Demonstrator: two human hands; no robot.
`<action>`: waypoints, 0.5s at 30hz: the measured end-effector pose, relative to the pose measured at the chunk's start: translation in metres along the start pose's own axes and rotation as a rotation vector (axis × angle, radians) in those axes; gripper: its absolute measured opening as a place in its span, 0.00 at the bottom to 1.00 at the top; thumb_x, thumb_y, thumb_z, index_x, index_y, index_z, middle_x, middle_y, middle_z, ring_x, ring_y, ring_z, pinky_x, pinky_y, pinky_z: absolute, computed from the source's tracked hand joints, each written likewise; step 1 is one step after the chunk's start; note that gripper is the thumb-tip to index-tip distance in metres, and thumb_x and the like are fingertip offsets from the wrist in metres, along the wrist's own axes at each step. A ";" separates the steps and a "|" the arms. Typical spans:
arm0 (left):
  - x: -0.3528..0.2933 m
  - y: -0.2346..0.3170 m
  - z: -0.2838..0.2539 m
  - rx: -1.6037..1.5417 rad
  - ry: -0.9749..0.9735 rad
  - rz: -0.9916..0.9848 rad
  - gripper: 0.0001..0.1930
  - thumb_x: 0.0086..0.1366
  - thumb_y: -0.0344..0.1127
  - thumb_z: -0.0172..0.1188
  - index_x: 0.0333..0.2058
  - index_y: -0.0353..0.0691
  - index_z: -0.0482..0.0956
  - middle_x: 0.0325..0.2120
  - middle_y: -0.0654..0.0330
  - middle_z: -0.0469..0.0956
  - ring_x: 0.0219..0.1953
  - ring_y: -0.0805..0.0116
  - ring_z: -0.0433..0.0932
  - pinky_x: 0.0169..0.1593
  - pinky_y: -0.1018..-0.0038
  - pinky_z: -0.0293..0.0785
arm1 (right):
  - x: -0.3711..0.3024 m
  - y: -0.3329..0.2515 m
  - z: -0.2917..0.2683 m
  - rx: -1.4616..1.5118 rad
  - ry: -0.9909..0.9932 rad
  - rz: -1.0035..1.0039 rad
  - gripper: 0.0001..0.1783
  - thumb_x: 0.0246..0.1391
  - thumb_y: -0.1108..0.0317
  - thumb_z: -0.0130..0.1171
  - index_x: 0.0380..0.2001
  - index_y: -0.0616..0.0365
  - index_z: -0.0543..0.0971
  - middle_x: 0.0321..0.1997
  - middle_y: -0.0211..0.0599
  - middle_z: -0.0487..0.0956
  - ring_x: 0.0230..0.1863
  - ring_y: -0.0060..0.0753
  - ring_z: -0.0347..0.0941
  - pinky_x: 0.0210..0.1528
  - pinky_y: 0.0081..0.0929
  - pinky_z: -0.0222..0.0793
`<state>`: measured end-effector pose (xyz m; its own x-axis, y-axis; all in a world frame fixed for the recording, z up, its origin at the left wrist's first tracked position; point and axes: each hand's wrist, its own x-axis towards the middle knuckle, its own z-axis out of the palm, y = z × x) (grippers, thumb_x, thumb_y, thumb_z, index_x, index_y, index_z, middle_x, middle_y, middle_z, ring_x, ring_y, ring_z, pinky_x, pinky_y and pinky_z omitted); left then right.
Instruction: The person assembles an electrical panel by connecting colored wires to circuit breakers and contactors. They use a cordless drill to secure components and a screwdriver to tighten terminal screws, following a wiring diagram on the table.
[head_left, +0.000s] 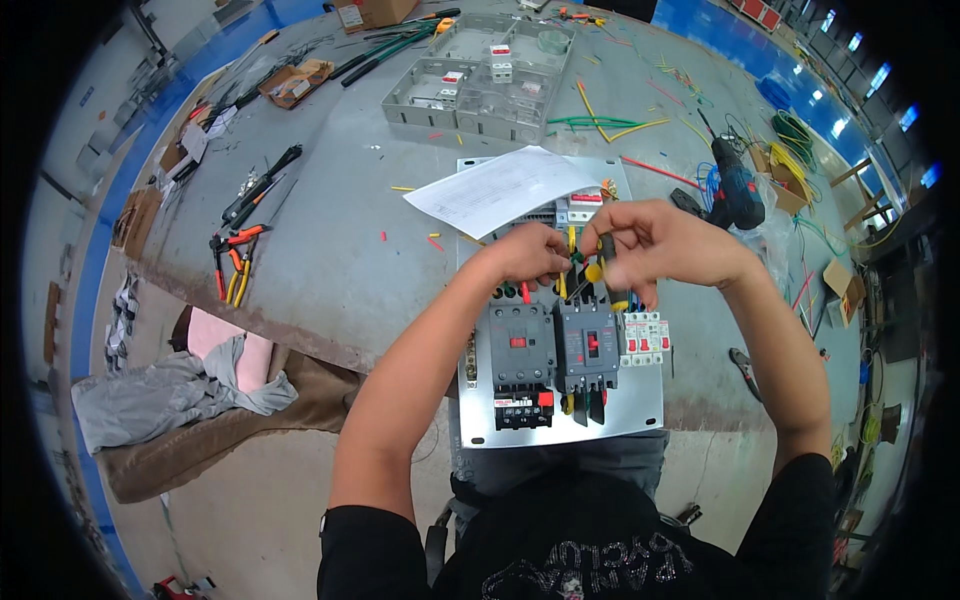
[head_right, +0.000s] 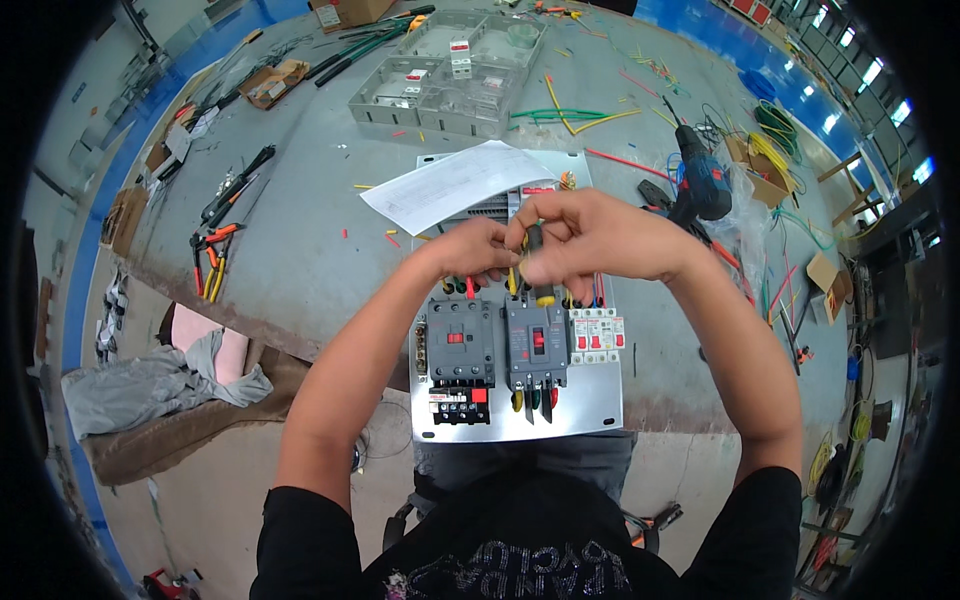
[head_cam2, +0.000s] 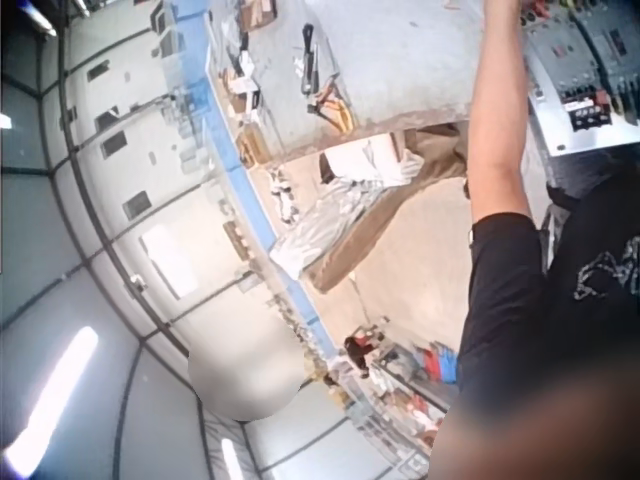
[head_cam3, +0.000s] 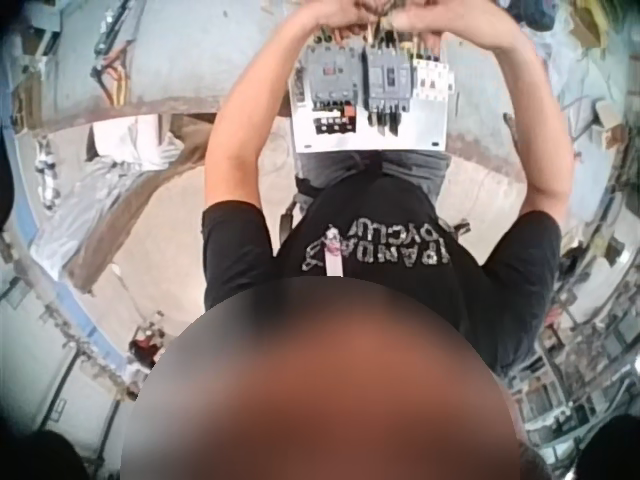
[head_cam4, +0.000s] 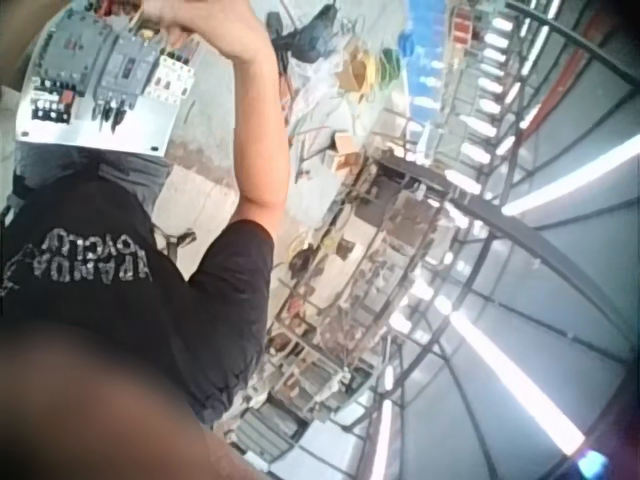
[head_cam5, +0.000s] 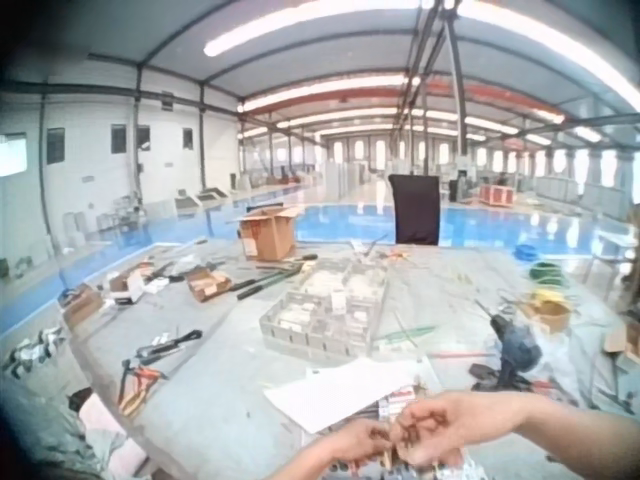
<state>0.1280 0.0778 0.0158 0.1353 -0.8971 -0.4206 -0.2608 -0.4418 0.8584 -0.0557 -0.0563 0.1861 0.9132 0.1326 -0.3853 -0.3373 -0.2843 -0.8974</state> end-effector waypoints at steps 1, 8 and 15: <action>-0.001 0.004 0.000 0.010 -0.007 0.008 0.14 0.69 0.35 0.68 0.49 0.35 0.83 0.34 0.60 0.84 0.32 0.72 0.83 0.34 0.72 0.85 | -0.004 0.002 -0.003 0.022 -0.060 -0.041 0.21 0.59 0.63 0.73 0.51 0.64 0.82 0.29 0.29 0.80 0.25 0.17 0.77 0.31 0.20 0.72; 0.003 -0.009 -0.005 0.057 -0.095 -0.012 0.23 0.66 0.37 0.72 0.57 0.38 0.78 0.34 0.60 0.86 0.33 0.73 0.83 0.35 0.74 0.83 | 0.001 0.002 0.021 -0.785 0.399 -0.412 0.20 0.51 0.55 0.79 0.30 0.59 0.81 0.30 0.35 0.79 0.30 0.38 0.76 0.32 0.36 0.69; 0.000 -0.004 0.000 -0.007 -0.079 0.000 0.09 0.64 0.35 0.73 0.37 0.36 0.87 0.30 0.63 0.85 0.29 0.75 0.82 0.35 0.76 0.80 | 0.013 -0.001 0.036 -0.884 0.599 -0.309 0.30 0.61 0.48 0.67 0.19 0.65 0.77 0.21 0.50 0.75 0.24 0.55 0.73 0.29 0.47 0.68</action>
<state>0.1292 0.0800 0.0124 0.0591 -0.8947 -0.4427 -0.2541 -0.4424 0.8601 -0.0521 -0.0204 0.1744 0.9731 -0.0976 0.2087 -0.0123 -0.9266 -0.3759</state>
